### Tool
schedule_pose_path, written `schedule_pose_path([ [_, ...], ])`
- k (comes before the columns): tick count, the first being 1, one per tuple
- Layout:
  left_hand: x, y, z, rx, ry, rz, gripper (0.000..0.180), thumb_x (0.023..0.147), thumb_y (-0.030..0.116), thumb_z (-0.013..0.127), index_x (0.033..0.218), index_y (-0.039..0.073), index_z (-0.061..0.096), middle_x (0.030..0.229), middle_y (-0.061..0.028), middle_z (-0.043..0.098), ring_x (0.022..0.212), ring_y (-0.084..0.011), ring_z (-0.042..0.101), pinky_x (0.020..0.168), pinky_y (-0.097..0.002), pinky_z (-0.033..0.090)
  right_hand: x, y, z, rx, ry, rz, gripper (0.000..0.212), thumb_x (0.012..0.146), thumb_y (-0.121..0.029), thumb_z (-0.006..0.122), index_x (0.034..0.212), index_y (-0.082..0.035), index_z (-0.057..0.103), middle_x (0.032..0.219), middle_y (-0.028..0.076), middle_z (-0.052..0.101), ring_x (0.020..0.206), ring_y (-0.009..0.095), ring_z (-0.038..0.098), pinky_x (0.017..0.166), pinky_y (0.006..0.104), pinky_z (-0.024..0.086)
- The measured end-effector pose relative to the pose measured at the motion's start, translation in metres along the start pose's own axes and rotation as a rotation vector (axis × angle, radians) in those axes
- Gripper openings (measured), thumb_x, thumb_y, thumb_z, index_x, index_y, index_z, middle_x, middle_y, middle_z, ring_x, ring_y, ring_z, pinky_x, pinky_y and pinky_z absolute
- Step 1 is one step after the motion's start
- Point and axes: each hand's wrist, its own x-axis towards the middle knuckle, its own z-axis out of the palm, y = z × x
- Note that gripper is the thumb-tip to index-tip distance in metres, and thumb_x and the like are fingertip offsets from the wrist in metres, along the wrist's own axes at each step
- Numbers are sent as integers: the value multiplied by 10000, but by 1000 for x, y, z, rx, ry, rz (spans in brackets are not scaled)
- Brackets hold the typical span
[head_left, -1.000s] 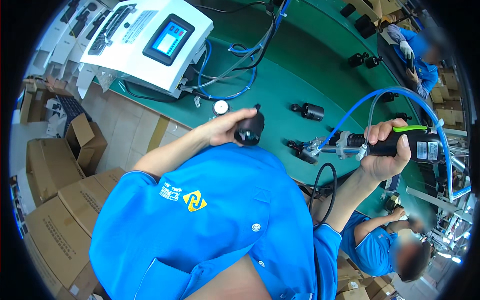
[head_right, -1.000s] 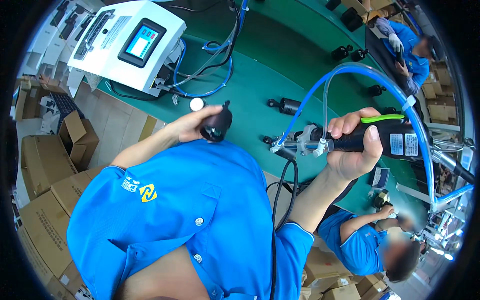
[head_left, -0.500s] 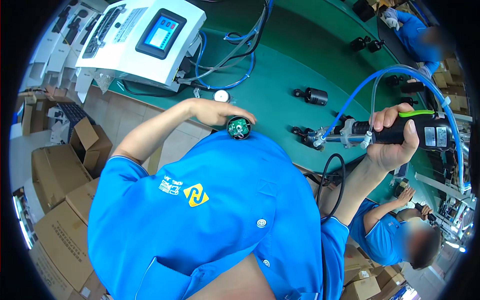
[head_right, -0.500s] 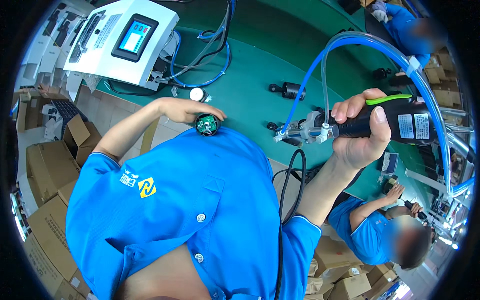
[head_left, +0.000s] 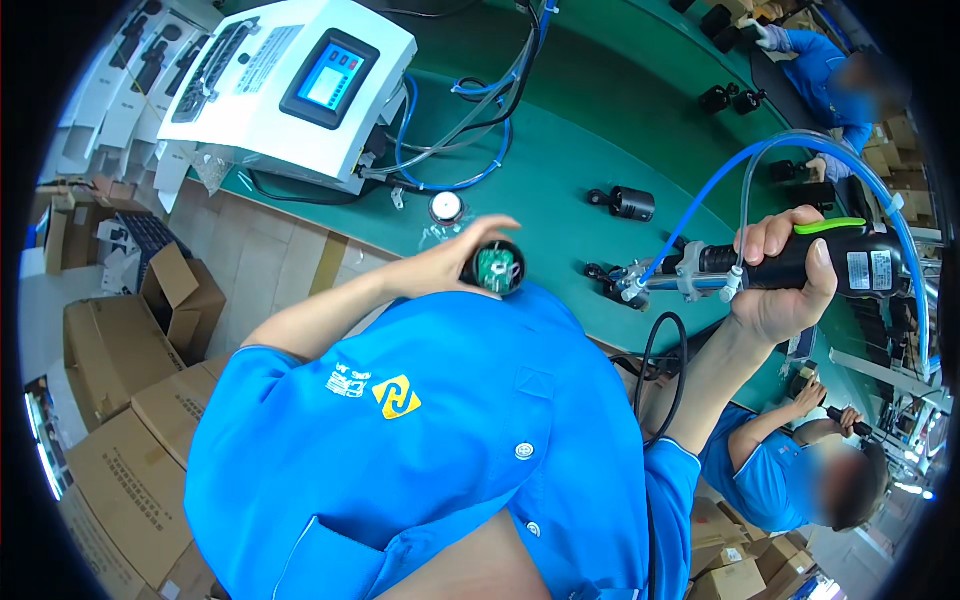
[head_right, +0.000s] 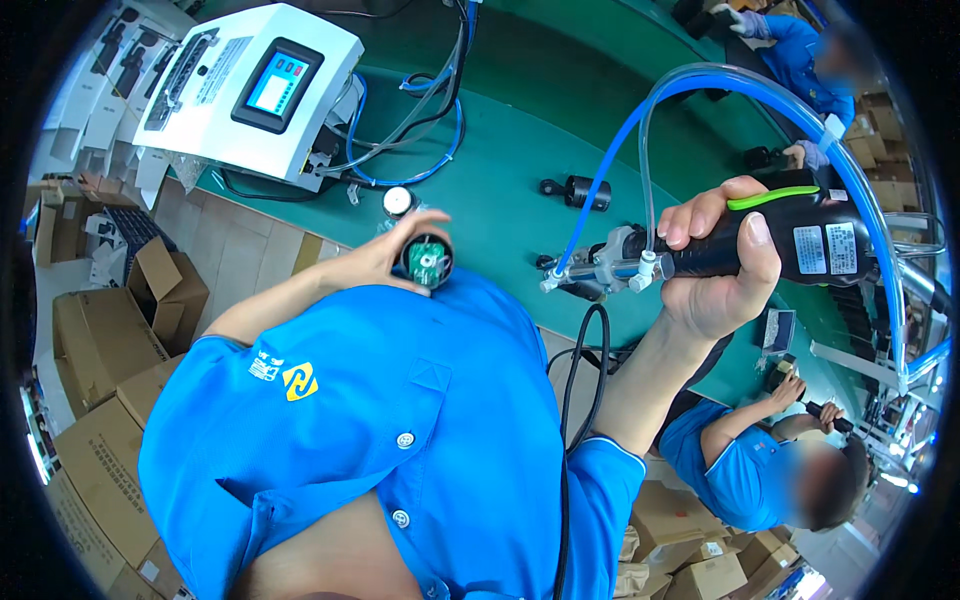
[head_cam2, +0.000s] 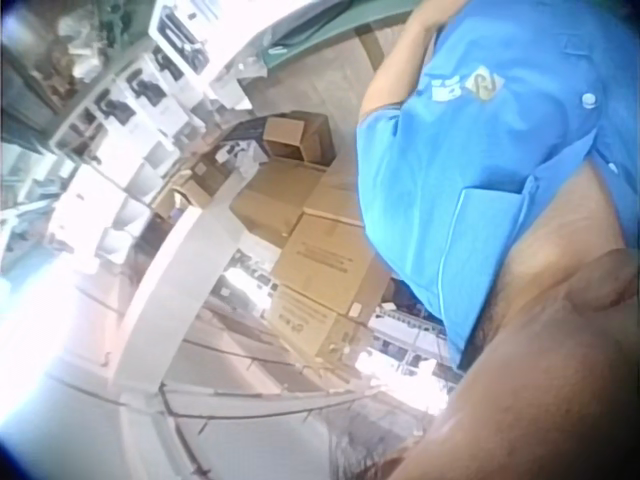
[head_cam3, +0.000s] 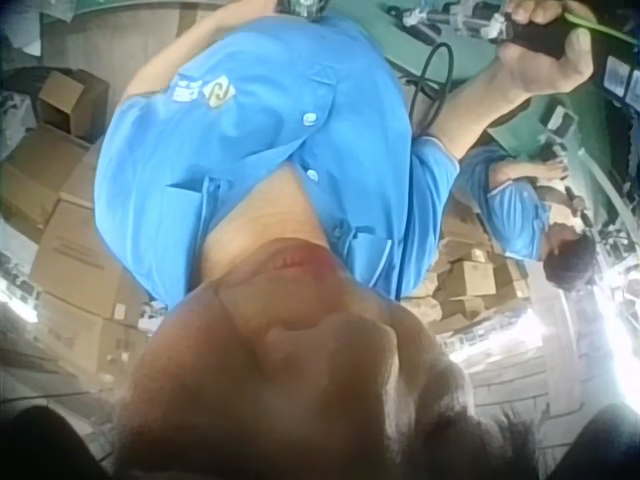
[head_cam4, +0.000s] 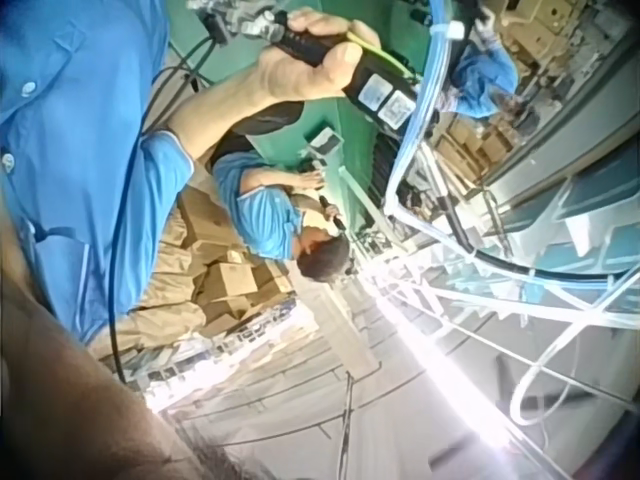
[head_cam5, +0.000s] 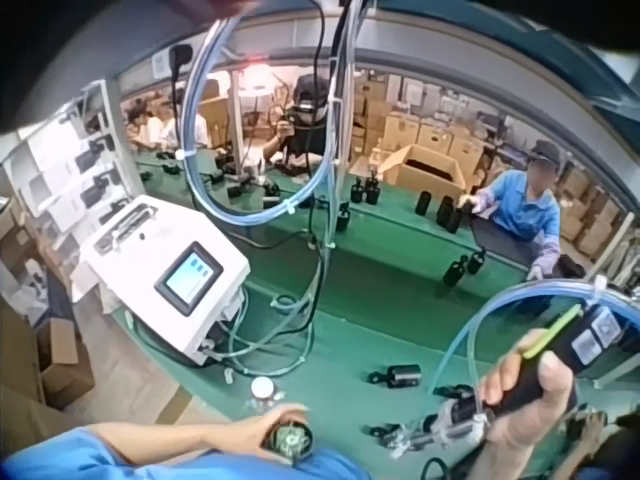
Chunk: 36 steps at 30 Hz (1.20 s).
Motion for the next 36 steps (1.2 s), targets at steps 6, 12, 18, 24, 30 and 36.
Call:
schedule_pose_path([
  [6,3,34,-60,247,-565,21,949,512,16,689,1347,91,244,1183,-132,405,1106,-267,368,964,-361,258,0,-3,5,15,2,4,319,770,-264,483,942,3,505,636,99,488,531,187,484,538,326,400],
  [12,11,0,-41,148,-174,88,614,515,196,782,1013,37,461,1039,-122,475,992,-248,458,856,-345,359,4,-1,12,75,-19,6,321,774,-271,479,941,3,499,638,103,487,533,191,487,536,323,405],
  [18,31,19,10,91,235,21,655,569,158,753,1123,28,428,1095,-106,452,1039,-206,457,898,-302,358,20,-15,26,100,-73,-58,335,782,-257,470,963,23,497,675,101,473,572,180,454,586,329,381],
  [24,37,12,14,214,216,66,572,570,126,729,1072,10,480,1070,-99,488,1008,-197,484,880,-302,373,32,-21,44,142,-142,-121,359,773,-304,454,939,6,529,644,104,510,545,203,499,527,313,381],
  [30,40,9,18,159,206,81,560,571,140,731,1055,2,486,999,-95,529,929,-156,517,816,-274,412,34,-8,53,169,-183,-112,372,772,-319,449,939,2,535,636,102,519,534,202,503,502,307,374],
  [36,38,8,19,169,188,78,561,579,139,728,1066,10,479,995,-96,527,933,-163,517,814,-276,416,32,-7,46,170,-123,-101,358,777,-318,456,937,-9,538,632,97,520,529,198,499,500,303,372],
])
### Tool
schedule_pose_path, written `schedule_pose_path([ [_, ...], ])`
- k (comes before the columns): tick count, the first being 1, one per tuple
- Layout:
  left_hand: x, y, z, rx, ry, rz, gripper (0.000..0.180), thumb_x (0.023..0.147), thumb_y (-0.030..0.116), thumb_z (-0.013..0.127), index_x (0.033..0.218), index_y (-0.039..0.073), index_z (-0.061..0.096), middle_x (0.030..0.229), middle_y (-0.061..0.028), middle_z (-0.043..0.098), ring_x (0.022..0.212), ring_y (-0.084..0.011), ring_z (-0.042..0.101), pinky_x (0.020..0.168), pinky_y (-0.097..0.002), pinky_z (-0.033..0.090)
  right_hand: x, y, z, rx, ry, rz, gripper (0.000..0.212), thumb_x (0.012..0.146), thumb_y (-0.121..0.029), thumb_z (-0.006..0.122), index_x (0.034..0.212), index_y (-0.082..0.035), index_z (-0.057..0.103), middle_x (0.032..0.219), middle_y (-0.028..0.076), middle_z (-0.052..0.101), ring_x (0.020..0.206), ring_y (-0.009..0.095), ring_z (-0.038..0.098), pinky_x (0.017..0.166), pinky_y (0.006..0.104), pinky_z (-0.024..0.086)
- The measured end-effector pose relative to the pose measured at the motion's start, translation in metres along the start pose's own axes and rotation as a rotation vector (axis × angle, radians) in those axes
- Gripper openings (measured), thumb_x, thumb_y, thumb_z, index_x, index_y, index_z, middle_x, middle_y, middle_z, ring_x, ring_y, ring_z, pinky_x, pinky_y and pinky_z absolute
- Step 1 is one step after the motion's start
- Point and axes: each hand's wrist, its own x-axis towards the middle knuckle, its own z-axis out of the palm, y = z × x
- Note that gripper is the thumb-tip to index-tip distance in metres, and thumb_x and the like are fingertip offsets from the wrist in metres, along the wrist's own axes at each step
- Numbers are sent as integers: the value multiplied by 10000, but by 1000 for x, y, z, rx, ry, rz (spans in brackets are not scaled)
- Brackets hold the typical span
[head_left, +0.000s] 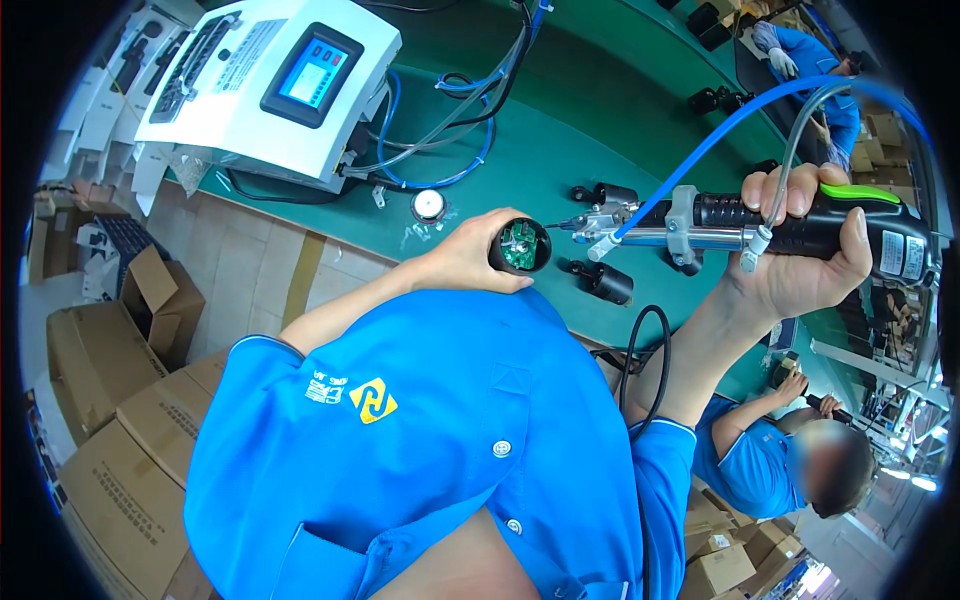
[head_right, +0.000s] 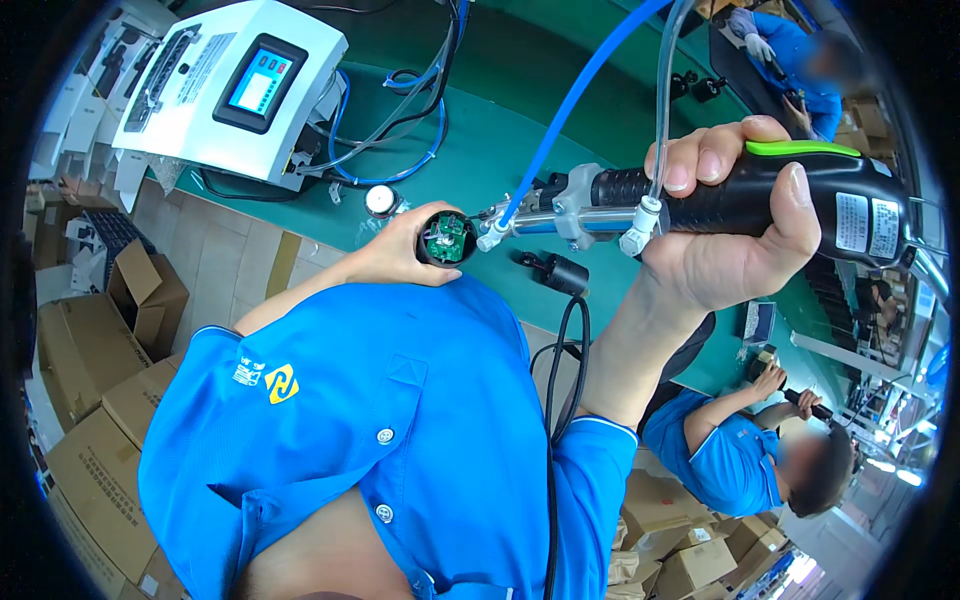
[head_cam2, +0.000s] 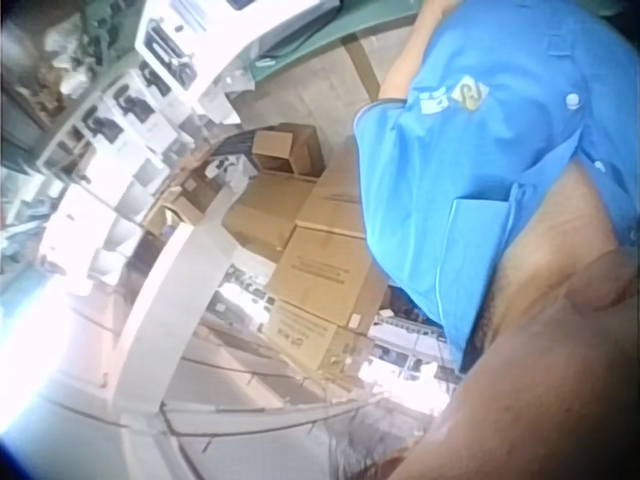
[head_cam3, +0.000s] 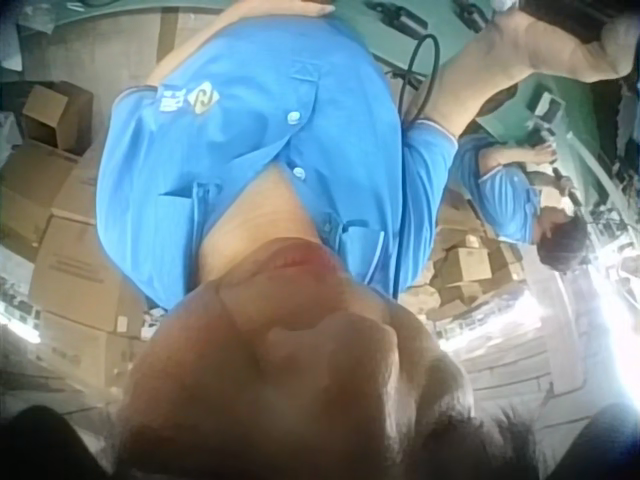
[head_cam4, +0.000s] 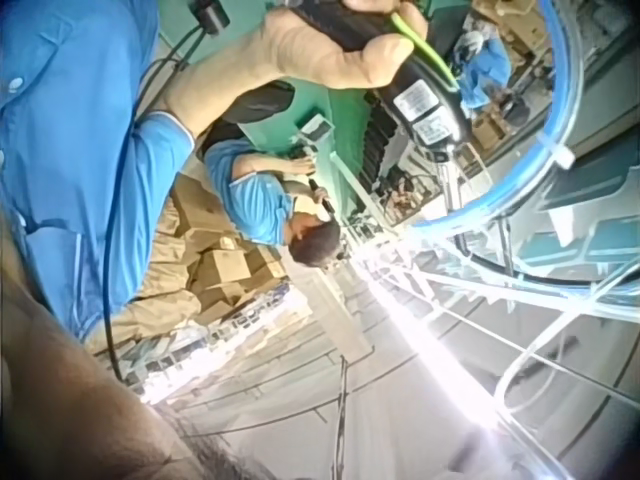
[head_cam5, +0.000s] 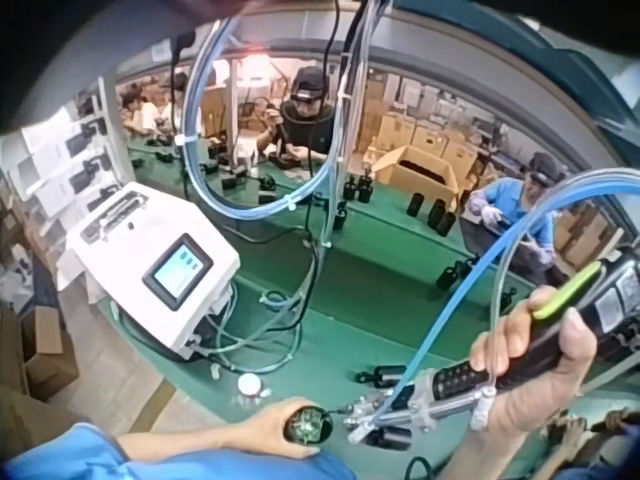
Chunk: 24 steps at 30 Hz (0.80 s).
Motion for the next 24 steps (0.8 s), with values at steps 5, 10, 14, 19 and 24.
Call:
schedule_pose_path([
  [5,2,-19,-3,294,39,13,574,601,176,726,1085,7,470,1009,-134,528,961,-233,525,837,-315,413,-2,2,-11,-12,67,42,315,782,-294,464,921,-16,517,628,98,505,528,197,487,524,315,395],
  [10,-5,-26,-12,153,90,-199,579,610,180,731,1090,3,460,984,-124,543,922,-189,539,808,-293,427,-12,14,-29,-159,172,17,290,773,-246,487,942,-10,501,609,91,485,509,193,482,529,330,412],
  [14,-8,-38,-12,147,102,-189,565,616,168,727,1084,1,458,958,-109,546,899,-165,536,794,-279,427,-17,17,-43,-171,163,-7,244,752,-240,514,854,-21,484,600,96,478,488,190,479,514,333,417],
  [19,-10,-38,-14,96,159,-214,555,620,164,724,1079,0,459,951,-104,546,887,-161,535,782,-274,428,-20,23,-52,-212,167,12,276,767,-279,496,888,-33,527,631,76,488,539,179,466,530,304,370],
  [24,-14,-30,-17,125,146,-187,548,613,165,724,1068,2,466,951,-109,545,897,-175,535,791,-286,424,-18,18,-47,-224,136,-50,343,753,-261,504,985,-13,458,613,100,488,497,198,477,510,339,415],
])
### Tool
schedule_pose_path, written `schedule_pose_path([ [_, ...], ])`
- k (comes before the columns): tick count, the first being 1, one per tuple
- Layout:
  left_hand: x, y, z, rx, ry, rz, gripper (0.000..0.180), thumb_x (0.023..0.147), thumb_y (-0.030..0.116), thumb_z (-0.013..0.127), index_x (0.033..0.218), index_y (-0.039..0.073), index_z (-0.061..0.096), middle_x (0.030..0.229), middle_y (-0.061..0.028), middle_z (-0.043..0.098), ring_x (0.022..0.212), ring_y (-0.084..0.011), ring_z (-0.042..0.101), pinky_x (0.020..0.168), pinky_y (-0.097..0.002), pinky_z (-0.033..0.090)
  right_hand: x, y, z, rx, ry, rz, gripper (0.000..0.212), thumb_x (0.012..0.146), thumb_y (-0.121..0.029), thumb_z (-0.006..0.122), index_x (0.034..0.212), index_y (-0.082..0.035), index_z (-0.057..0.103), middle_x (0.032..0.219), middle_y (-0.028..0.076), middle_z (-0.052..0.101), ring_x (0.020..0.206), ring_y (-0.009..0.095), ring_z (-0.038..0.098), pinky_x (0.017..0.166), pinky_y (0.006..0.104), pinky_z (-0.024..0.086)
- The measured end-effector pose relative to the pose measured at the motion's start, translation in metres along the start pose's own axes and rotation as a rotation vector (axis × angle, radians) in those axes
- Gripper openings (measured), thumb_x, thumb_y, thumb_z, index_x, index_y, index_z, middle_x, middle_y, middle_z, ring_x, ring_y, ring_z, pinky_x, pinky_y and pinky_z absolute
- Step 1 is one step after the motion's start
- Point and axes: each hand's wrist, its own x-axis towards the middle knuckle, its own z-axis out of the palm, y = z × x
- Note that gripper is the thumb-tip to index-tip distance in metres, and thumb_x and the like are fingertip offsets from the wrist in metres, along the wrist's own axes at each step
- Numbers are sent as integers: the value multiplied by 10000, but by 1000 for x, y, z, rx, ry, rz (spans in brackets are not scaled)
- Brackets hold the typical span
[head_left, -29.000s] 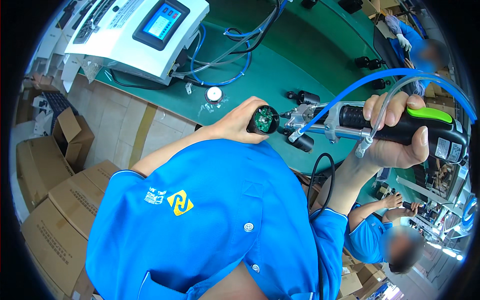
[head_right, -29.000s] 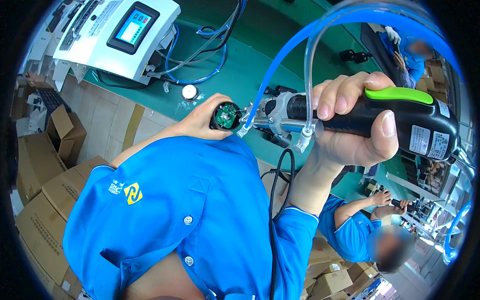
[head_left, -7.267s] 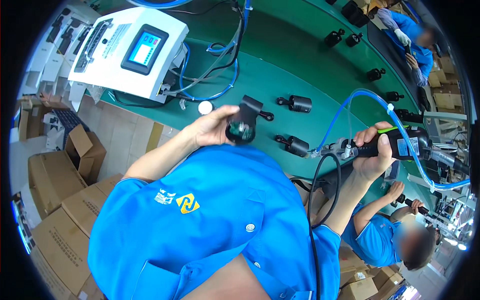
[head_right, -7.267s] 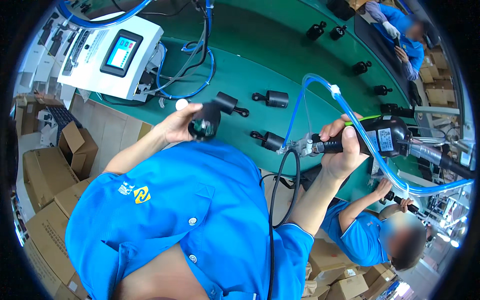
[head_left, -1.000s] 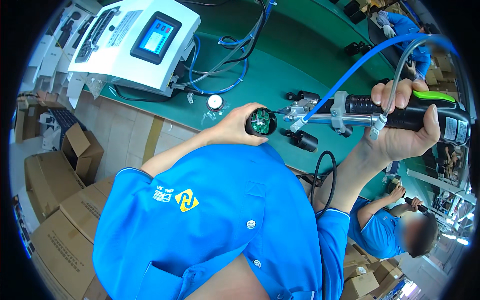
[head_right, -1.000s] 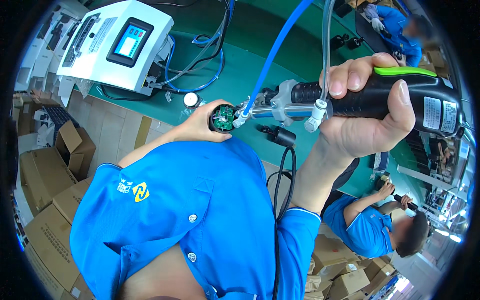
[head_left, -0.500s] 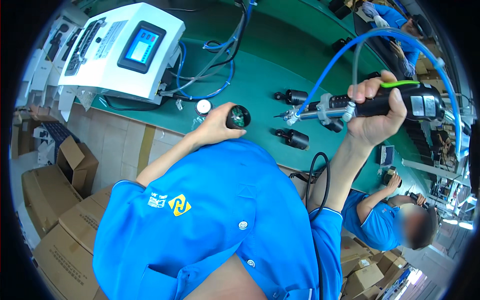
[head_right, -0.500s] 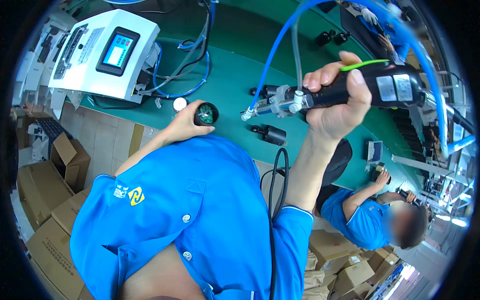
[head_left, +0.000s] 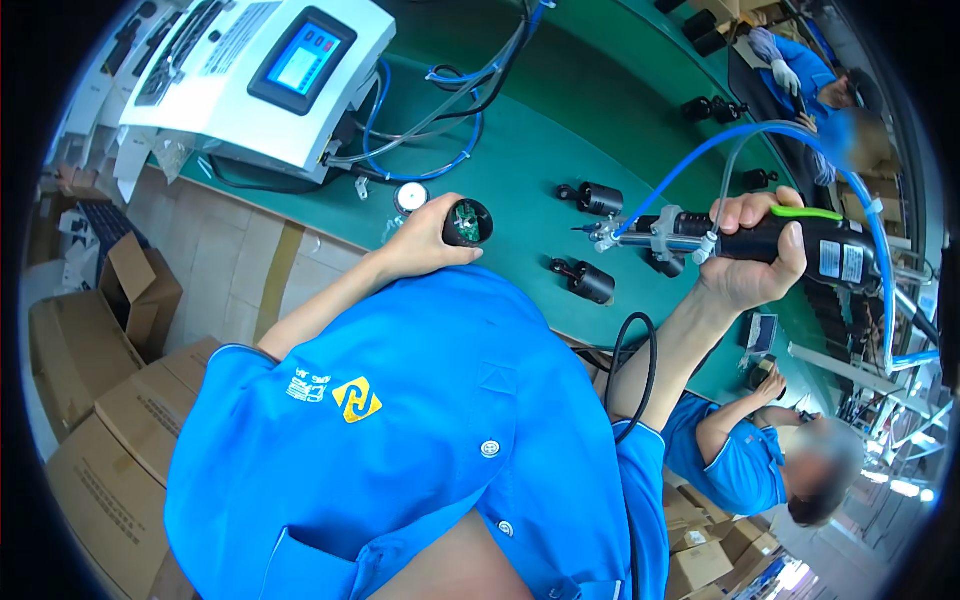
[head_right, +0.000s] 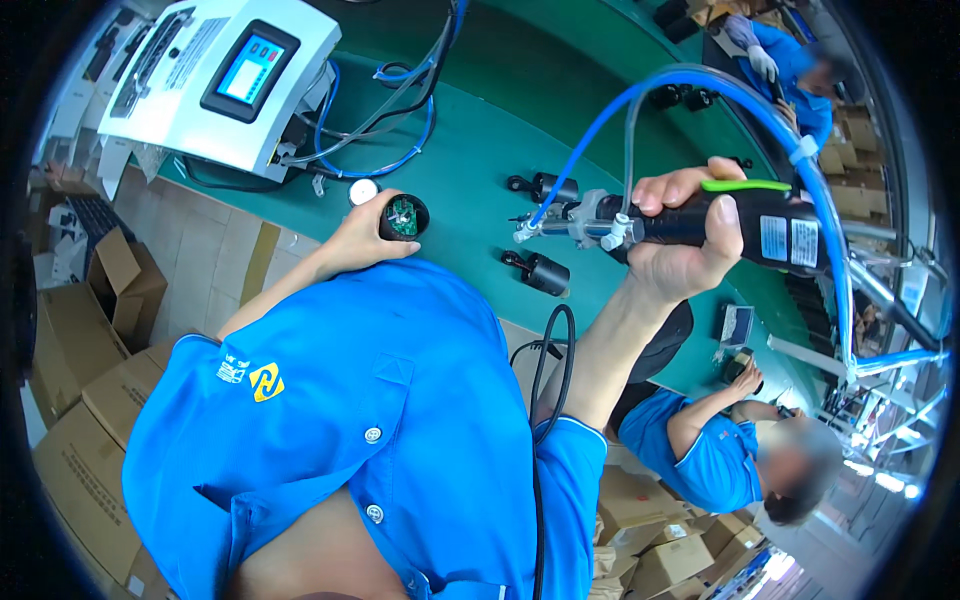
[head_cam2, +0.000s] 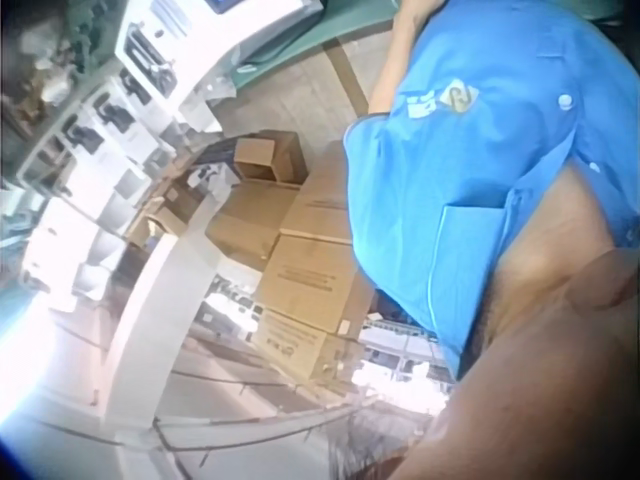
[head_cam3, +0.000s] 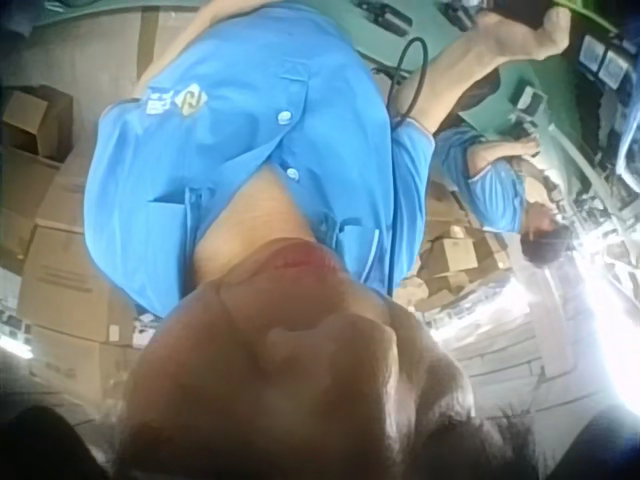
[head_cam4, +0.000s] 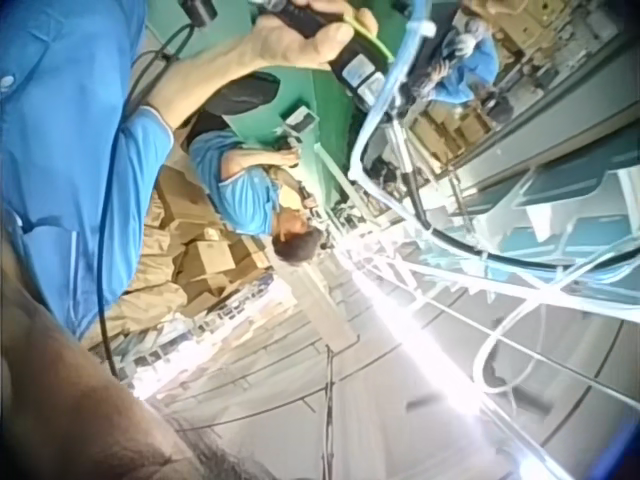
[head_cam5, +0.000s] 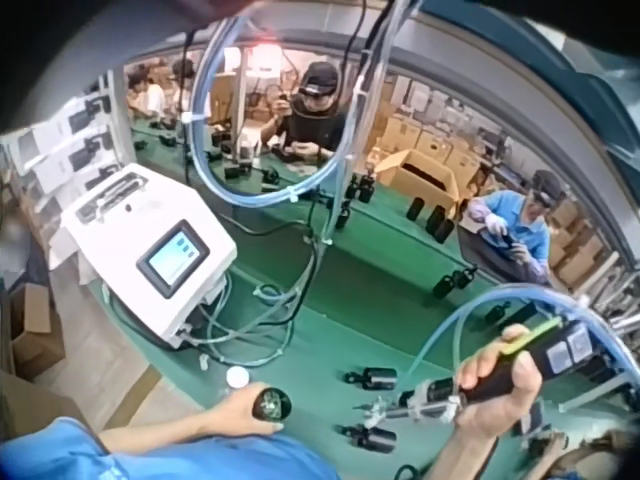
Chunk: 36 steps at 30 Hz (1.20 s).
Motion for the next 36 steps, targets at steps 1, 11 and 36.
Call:
schedule_pose_path([
  [1,-1,-3,1,-9,16,-7,548,613,165,724,1068,2,466,951,-109,545,897,-175,535,791,-286,424,1,2,0,21,-18,6,328,753,-263,505,970,-20,465,617,103,493,499,199,479,509,337,414],
  [11,2,-17,1,-13,29,22,535,605,196,722,1036,-7,477,943,-124,544,896,-205,541,797,-301,424,5,9,6,34,-22,37,248,752,-255,506,879,-43,495,607,103,501,503,202,492,502,317,408],
  [36,73,-58,42,693,71,31,518,644,250,673,1036,19,426,946,-164,479,903,-331,492,770,-410,421,0,11,-13,-153,72,43,356,726,-281,553,957,-25,462,616,91,475,529,203,485,544,342,406],
])
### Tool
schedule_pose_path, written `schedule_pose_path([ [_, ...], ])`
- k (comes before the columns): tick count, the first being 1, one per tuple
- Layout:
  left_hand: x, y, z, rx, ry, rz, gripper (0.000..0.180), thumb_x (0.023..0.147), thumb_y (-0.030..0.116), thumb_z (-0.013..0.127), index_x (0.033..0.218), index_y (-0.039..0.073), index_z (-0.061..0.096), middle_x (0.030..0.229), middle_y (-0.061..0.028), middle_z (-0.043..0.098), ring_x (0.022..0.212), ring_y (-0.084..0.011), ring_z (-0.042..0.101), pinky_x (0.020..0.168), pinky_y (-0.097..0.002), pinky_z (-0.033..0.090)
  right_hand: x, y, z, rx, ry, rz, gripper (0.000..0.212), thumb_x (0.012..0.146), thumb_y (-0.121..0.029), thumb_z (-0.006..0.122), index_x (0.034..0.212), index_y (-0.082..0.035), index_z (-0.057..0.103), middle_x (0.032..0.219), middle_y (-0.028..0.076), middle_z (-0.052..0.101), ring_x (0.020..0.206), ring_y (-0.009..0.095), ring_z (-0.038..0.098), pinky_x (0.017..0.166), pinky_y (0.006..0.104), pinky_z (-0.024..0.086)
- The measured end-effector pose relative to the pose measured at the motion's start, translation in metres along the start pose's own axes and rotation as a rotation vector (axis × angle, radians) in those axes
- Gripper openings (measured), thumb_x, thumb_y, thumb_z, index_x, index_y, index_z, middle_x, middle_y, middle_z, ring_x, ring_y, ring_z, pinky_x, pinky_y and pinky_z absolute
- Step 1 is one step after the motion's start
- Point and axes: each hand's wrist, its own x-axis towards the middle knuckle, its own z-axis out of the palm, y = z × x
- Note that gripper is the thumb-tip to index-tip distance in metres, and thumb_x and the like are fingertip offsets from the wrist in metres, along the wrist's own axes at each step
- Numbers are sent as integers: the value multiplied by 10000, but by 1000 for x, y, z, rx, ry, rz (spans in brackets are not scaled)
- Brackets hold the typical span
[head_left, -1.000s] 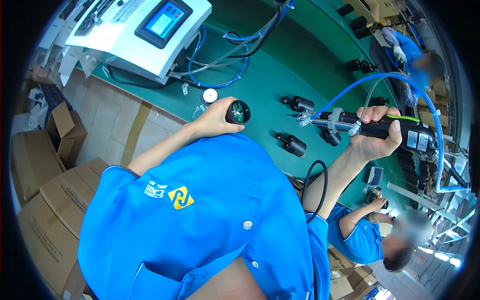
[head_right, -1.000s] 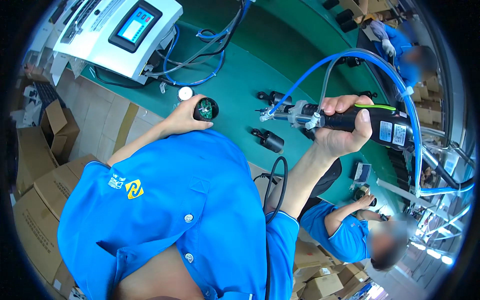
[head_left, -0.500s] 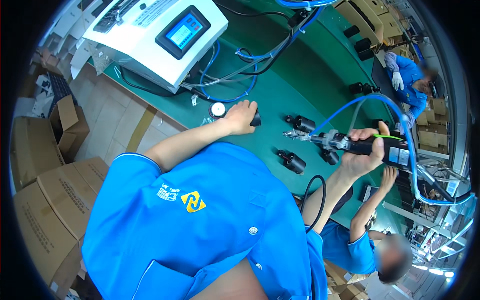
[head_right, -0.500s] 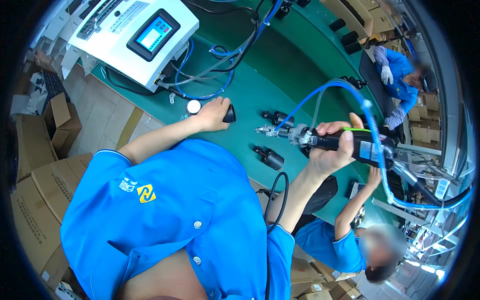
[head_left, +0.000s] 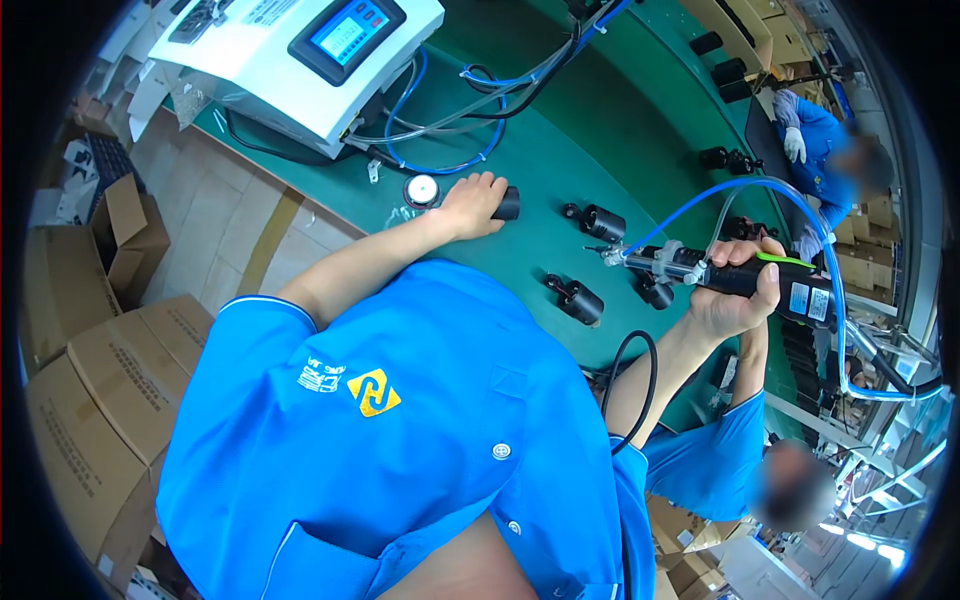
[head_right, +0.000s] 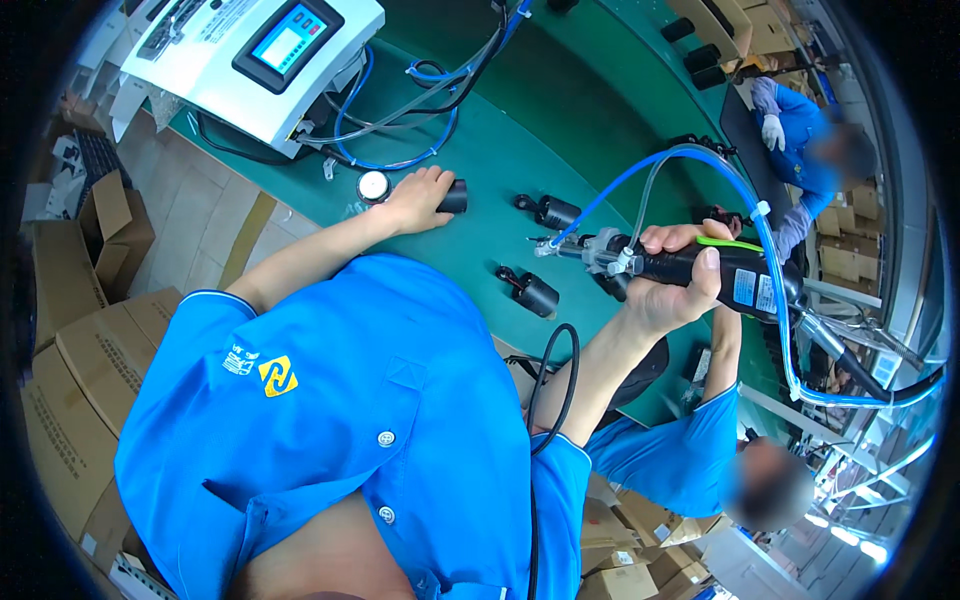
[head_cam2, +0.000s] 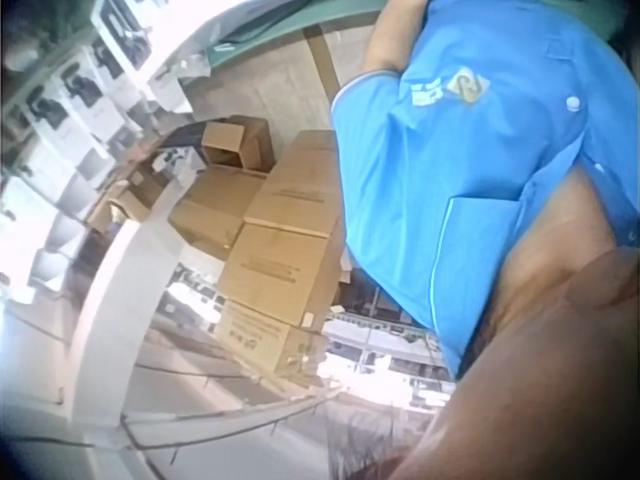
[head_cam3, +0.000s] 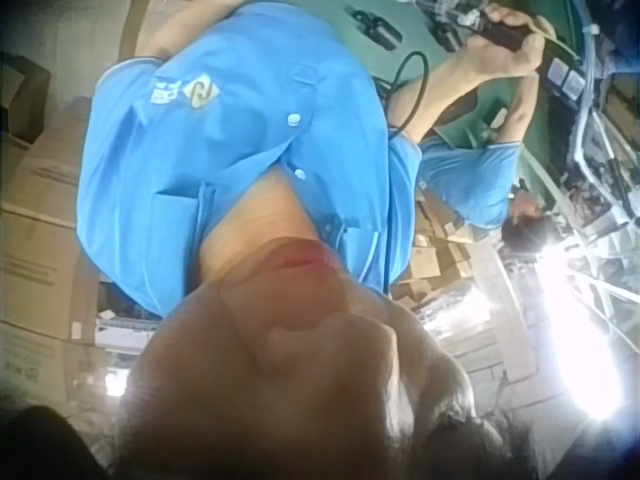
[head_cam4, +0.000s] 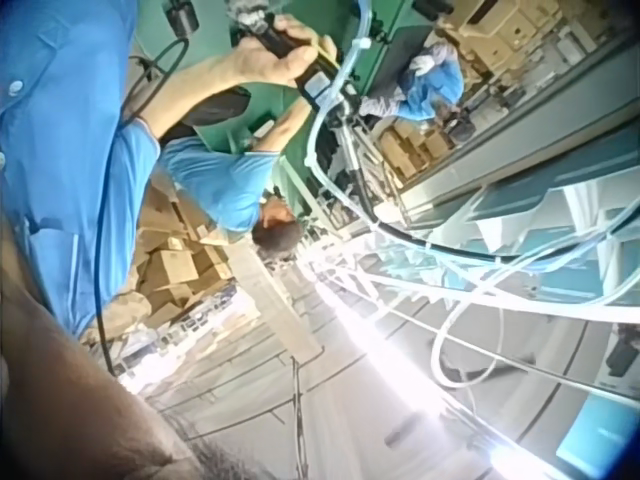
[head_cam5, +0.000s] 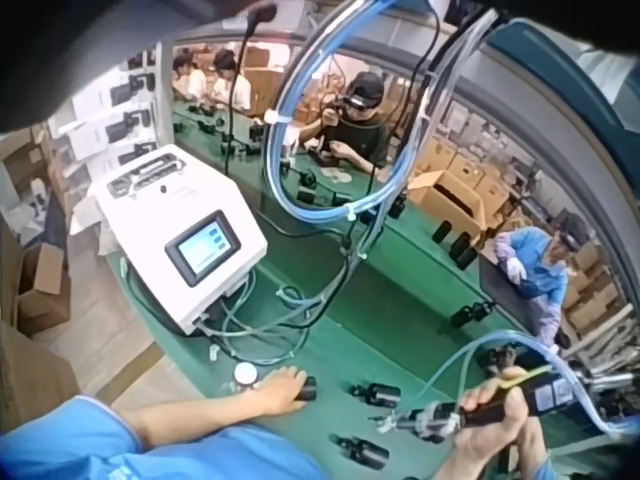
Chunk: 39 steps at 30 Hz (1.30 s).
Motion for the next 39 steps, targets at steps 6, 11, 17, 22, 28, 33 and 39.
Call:
schedule_pose_path([
  [6,-14,-4,-34,-528,-158,16,596,648,177,698,1131,14,391,1066,-147,476,983,-263,488,848,-356,397,-3,-10,2,103,-52,75,328,752,-301,507,955,-44,491,648,83,487,564,195,480,555,322,394],
  [11,-58,6,-80,-1559,-488,135,722,640,101,708,1237,23,309,1164,-91,426,1112,-179,411,970,-311,305,1,-40,24,219,-207,26,355,767,-321,479,973,-33,509,664,87,477,567,182,469,547,324,392],
  [17,-74,32,-90,-1303,-407,211,642,639,127,726,1175,48,381,1091,-67,466,1037,-149,453,908,-289,358,2,-57,45,343,-455,-26,421,783,-327,447,1037,8,467,721,97,476,577,178,450,561,333,359],
  [22,-71,35,-83,-945,-171,244,595,593,149,760,1097,23,470,1036,-83,512,980,-155,491,860,-280,388,2,-56,56,363,-569,-38,440,795,-323,428,1066,21,461,767,113,491,607,180,459,597,335,367],
  [28,-71,45,-82,-844,-109,319,603,578,168,767,1088,21,482,1015,-98,527,948,-180,521,834,-280,407,-8,-45,60,326,-487,-52,414,792,-327,437,1035,5,479,739,116,508,604,196,491,570,316,396],
  [33,-67,47,-81,-818,-90,349,590,576,155,759,1080,21,484,1002,-97,530,927,-179,526,807,-281,416,-10,-42,61,319,-444,-42,398,786,-313,439,1017,7,484,720,120,508,587,203,501,567,325,413],
  [39,-66,50,-83,-823,-107,339,588,571,164,754,1074,22,485,990,-99,532,907,-190,532,780,-288,425,-11,-37,61,347,-448,-13,391,788,-313,439,1009,7,483,712,118,503,585,204,504,565,329,413],
])
